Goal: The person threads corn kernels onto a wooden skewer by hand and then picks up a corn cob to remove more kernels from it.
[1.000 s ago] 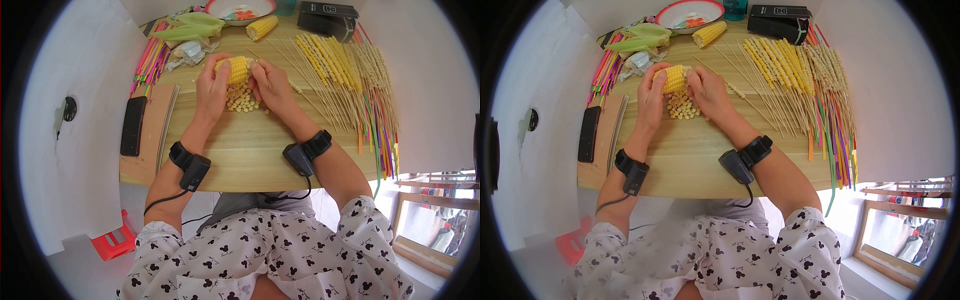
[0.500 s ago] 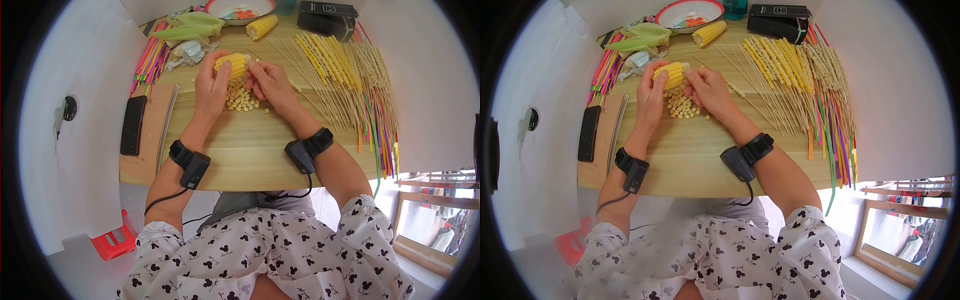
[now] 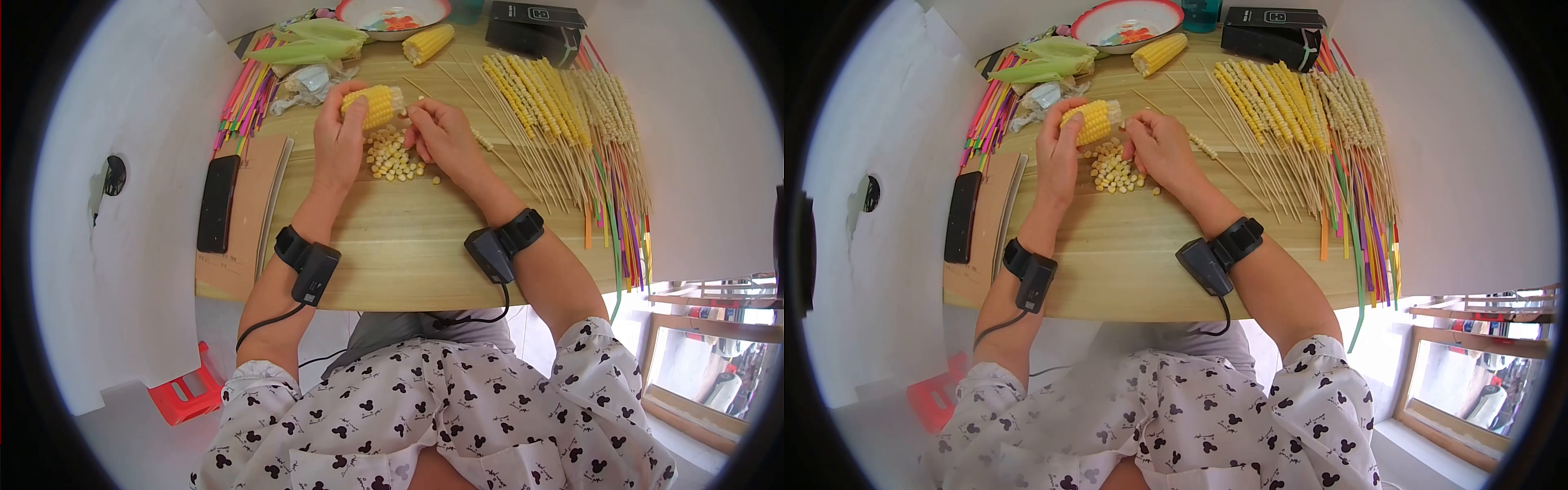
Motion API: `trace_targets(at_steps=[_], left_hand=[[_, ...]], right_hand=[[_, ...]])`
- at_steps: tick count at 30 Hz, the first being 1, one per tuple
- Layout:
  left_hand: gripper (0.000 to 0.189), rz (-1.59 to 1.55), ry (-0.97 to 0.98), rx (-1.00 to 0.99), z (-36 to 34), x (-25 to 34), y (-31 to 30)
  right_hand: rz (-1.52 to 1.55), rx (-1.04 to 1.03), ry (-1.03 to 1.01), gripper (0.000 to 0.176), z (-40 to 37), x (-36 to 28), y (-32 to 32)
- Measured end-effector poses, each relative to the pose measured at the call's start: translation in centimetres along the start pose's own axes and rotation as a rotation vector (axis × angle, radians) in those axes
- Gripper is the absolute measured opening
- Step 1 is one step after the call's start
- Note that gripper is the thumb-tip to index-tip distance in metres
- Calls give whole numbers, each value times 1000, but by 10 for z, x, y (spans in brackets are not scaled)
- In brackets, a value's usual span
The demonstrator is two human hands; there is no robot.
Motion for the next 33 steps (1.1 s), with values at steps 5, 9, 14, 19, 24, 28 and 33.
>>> trace_targets(at_steps=[5,9,14,19,24,28,33], left_hand=[[25,-15,35,-8,0,-1,1],[25,-17,11,-5,0,1,0],[25,9,-2,-1,0,1,-1],[25,3,15,-5,0,0,1],[23,-49,32,-17,-3,6,4],[24,-73,62,-58,-3,2,4],[25,-21,119,-94,-3,2,4]], right_hand=[[-41,18,-20,24,1,2,-1],[-89,34,-56,22,1,4,-1],[-132,42,-57,20,0,2,-1],[-103,102,-68,22,0,-1,-1],[-92,87,-81,33,-1,-5,-1],[-182,91,-156,47,-1,-4,-2],[-221,74,-151,50,2,0,-3]])
Point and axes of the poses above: each hand's wrist, its own z-axis towards the middle knuckle, its own y-axis out of the palm, x = y × z, the point moved 2 cm from there along z, towards the middle knuckle, and after that the axes turned 6 degrees about x, right-handed, at the moved point
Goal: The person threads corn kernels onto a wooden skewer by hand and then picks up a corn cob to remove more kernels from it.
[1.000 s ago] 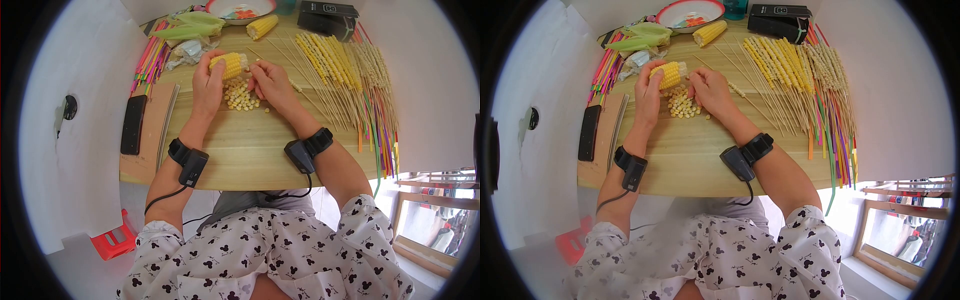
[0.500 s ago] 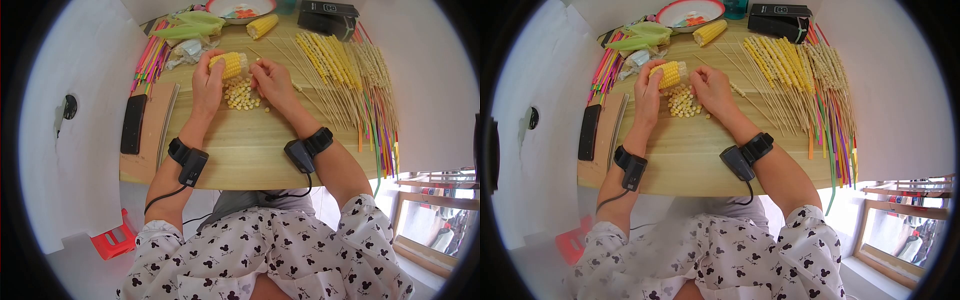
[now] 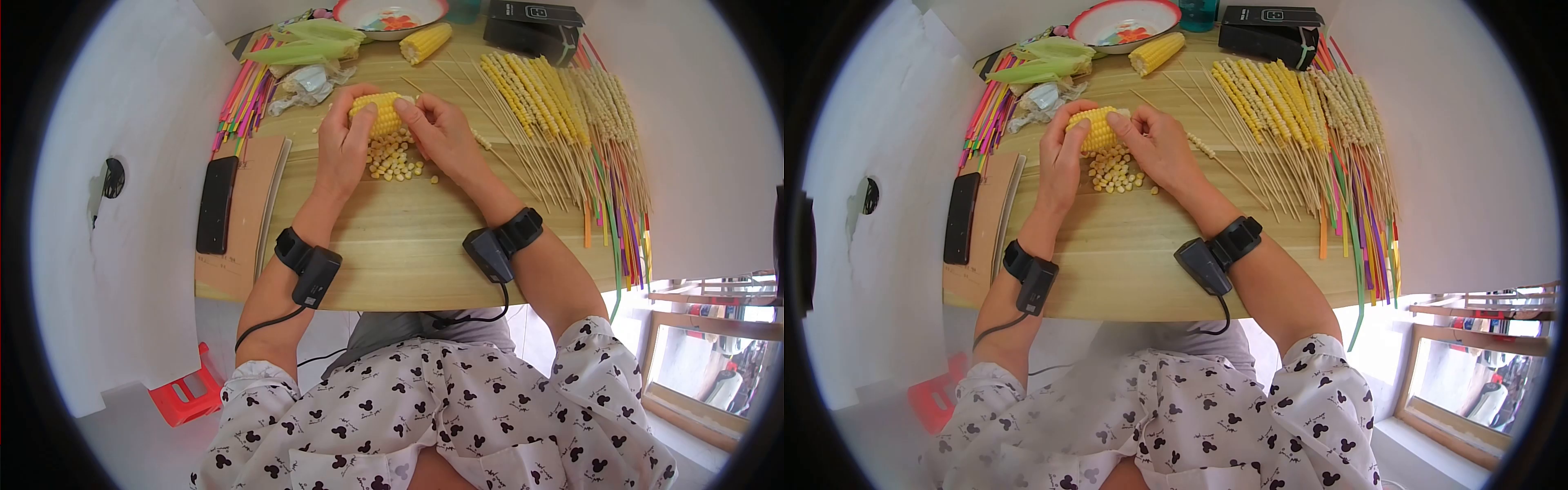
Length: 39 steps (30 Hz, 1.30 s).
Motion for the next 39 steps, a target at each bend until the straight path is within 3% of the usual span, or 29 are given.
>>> trace_targets(at_steps=[11,22,30,39], left_hand=[[24,-143,-78,-13,-2,15,3],[26,-200,-88,-17,1,13,2],[26,-197,-160,24,2,2,2],[29,-120,-97,68,3,2,1]], right_hand=[[41,-38,-4,38,-4,-11,2],[298,-60,69,25,-3,-11,2],[270,-63,102,19,-4,-11,1],[234,-56,98,17,-4,-9,1]])
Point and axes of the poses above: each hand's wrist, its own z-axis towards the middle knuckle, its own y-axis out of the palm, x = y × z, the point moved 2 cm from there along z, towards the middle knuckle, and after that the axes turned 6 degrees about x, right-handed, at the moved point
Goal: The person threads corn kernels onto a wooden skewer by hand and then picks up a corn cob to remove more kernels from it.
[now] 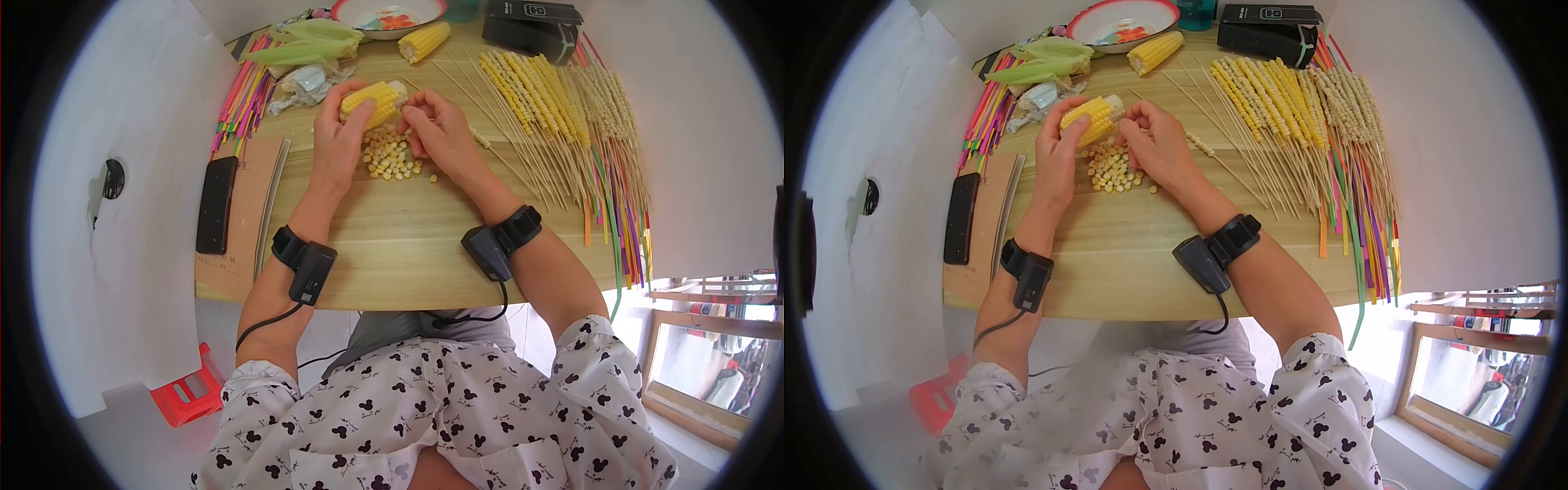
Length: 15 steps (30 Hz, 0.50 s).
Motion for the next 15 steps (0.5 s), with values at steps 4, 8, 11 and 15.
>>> trace_targets(at_steps=[4,8,11,15], left_hand=[[29,14,-33,-7,0,1,-1],[28,-18,-50,-25,0,2,0],[28,-23,-31,-59,-1,2,0],[27,-3,-36,-135,-3,5,1]], right_hand=[[19,15,12,20,1,-1,1],[15,15,-20,29,2,0,0],[10,21,-11,37,2,-1,0],[11,16,-2,40,2,-1,0]])
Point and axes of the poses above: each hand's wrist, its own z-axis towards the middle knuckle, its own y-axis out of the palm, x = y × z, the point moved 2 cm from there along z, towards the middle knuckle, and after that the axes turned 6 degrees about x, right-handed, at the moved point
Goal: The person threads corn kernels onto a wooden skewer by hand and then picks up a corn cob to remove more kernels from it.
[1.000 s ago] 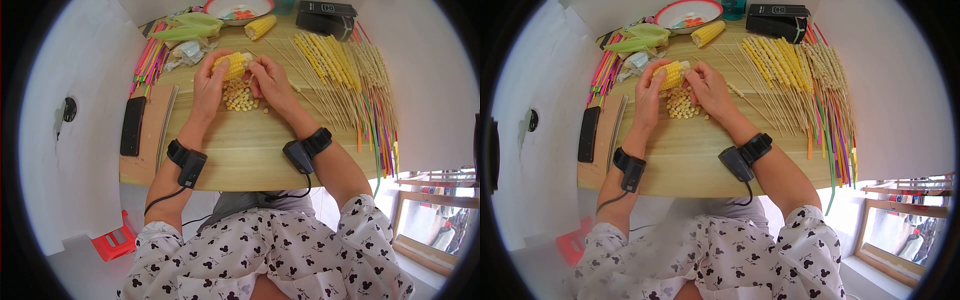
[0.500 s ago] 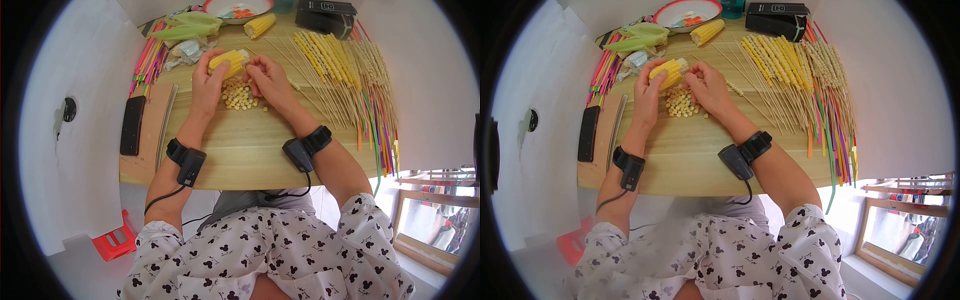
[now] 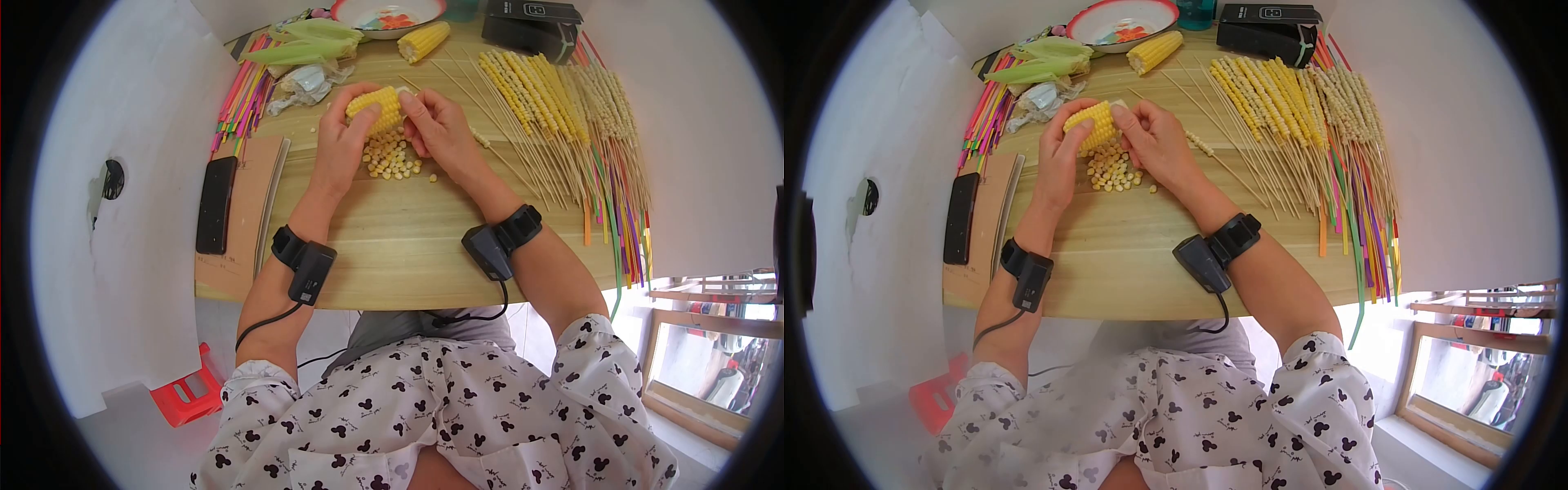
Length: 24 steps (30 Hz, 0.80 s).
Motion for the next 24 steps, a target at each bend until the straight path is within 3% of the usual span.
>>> trace_targets(at_steps=[7,24], left_hand=[[30,45,38,40,1,-1,0],[27,-172,-137,89,6,-16,-5]], right_hand=[[-76,-12,-33,41,-2,0,2],[-23,-67,-10,25,-2,-1,3]])
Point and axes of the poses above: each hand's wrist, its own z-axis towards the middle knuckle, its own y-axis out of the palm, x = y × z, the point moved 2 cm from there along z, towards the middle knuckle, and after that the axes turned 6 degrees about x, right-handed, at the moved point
